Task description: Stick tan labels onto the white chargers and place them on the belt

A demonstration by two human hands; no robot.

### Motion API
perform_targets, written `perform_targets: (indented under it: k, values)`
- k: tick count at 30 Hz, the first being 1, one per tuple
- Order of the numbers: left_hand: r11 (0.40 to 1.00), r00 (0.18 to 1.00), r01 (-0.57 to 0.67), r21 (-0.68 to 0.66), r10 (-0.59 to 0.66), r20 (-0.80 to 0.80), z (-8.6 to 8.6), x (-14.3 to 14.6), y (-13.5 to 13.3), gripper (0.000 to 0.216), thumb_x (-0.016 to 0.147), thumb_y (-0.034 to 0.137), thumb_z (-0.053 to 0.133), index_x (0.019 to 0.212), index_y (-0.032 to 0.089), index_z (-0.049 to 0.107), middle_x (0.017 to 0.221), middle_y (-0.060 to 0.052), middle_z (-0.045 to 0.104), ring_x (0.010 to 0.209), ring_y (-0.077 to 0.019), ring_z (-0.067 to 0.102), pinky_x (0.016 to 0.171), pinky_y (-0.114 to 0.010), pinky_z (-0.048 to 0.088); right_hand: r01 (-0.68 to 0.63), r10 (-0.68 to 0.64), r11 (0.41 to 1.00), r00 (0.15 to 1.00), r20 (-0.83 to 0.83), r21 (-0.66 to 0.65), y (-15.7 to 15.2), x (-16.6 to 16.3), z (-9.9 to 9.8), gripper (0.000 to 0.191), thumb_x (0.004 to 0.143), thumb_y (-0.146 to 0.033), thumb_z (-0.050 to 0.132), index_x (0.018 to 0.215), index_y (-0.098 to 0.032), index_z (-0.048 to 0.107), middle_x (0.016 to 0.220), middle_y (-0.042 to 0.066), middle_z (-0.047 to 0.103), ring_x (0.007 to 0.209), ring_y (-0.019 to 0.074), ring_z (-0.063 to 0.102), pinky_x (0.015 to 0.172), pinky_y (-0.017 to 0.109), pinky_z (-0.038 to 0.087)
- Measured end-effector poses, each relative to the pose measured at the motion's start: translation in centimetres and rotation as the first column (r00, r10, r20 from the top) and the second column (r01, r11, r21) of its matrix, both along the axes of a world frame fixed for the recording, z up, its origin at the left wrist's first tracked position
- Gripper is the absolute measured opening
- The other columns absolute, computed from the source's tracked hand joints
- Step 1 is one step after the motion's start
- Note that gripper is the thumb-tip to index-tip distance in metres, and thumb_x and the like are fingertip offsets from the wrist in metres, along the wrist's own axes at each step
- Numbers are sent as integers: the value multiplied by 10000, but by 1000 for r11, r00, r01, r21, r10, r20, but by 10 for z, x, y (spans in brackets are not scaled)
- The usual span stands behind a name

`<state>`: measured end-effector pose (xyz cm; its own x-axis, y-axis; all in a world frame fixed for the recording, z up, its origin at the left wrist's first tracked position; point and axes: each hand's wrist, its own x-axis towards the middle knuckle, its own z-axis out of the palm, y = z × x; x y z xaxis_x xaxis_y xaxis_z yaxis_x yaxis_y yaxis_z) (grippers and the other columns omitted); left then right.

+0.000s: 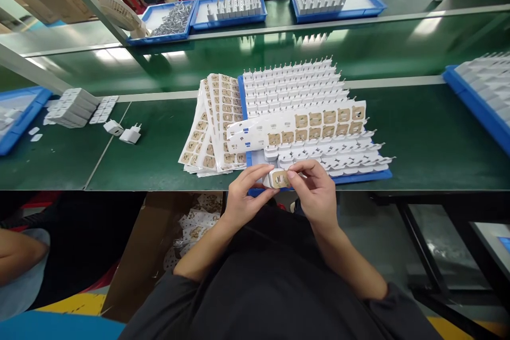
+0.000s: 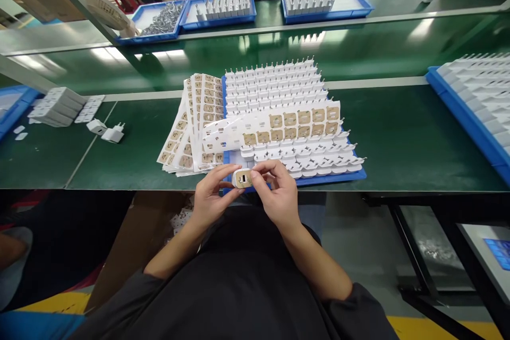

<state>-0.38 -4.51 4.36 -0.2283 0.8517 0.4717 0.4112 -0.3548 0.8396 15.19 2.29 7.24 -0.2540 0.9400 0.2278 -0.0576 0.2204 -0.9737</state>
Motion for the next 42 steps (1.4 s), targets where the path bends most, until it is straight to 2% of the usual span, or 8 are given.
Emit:
perform_targets:
  k: [8, 19, 27, 29, 31, 34, 39, 42]
  values:
    - [1000, 1000, -15, 7, 16, -23, 1, 1, -1, 410, 872, 255, 779, 1269, 235, 683, 1212, -104, 720, 1096, -211, 719, 716, -212, 675, 16, -17, 1000, 999, 28, 22, -3, -1, -5, 97, 931, -324, 682, 897, -234, 672, 852, 27, 688, 791, 167, 678, 688, 271, 610]
    - [998, 995, -41, 44, 45, -88, 4, 1, -1, 398, 882, 244, 769, 1268, 239, 669, 1199, -96, 724, 1100, -206, 720, 721, -218, 674, 57, -62, 997, 994, 94, 48, -7, -5, -6, 115, 923, -341, 709, 913, -236, 665, 834, 22, 664, 763, 166, 665, 626, 268, 615]
    - [995, 992, -61, 77, 69, -108, 0, 0, -3, 389, 886, 236, 765, 1260, 244, 662, 1200, -90, 730, 1104, -210, 721, 730, -229, 668, 85, -125, 976, 973, 195, 199, -6, -9, -1, 79, 913, -309, 715, 919, -246, 666, 837, 21, 639, 740, 161, 634, 618, 274, 598]
    - [993, 995, -72, 96, 79, -69, -3, 1, -4, 409, 877, 216, 773, 1266, 247, 651, 1211, -91, 725, 1130, -219, 714, 739, -240, 673, 51, -81, 986, 978, 195, 157, -3, -8, -1, 108, 909, -339, 720, 948, -247, 679, 860, 27, 624, 750, 166, 624, 585, 264, 579]
    - [990, 997, -73, 118, 77, -26, -6, 3, -5, 430, 863, 194, 784, 1264, 250, 641, 1208, -90, 721, 1145, -223, 709, 742, -246, 674, -47, 43, 999, 989, 139, 26, -1, -8, -3, 133, 936, -376, 684, 973, -248, 694, 872, 31, 638, 763, 172, 633, 580, 264, 568]
    - [986, 996, -84, 145, 85, -2, -8, 6, -4, 432, 844, 187, 804, 1235, 250, 632, 1180, -89, 719, 1131, -220, 712, 715, -235, 664, -195, 195, 975, 981, -7, -112, 1, -7, -8, 165, 976, -380, 623, 993, -253, 726, 905, 28, 674, 809, 175, 652, 695, 292, 572]
    - [948, 978, -127, 293, 168, -122, -8, 8, 1, 420, 841, 162, 800, 1195, 265, 598, 1131, -59, 711, 1115, -227, 718, 952, -417, 641, -240, 223, 963, 965, -139, -126, -1, -9, -13, 137, 943, -284, 655, 1033, -285, 759, 960, 13, 653, 909, 176, 619, 828, 298, 514]
    - [922, 949, -134, 363, 225, -220, -7, 6, 5, 379, 869, 163, 767, 1182, 277, 586, 1099, -43, 706, 1117, -234, 720, 959, -446, 635, -238, 213, 963, 960, -182, -125, -3, -12, -11, 123, 922, -243, 670, 999, -284, 757, 920, 1, 621, 867, 162, 578, 800, 281, 480]
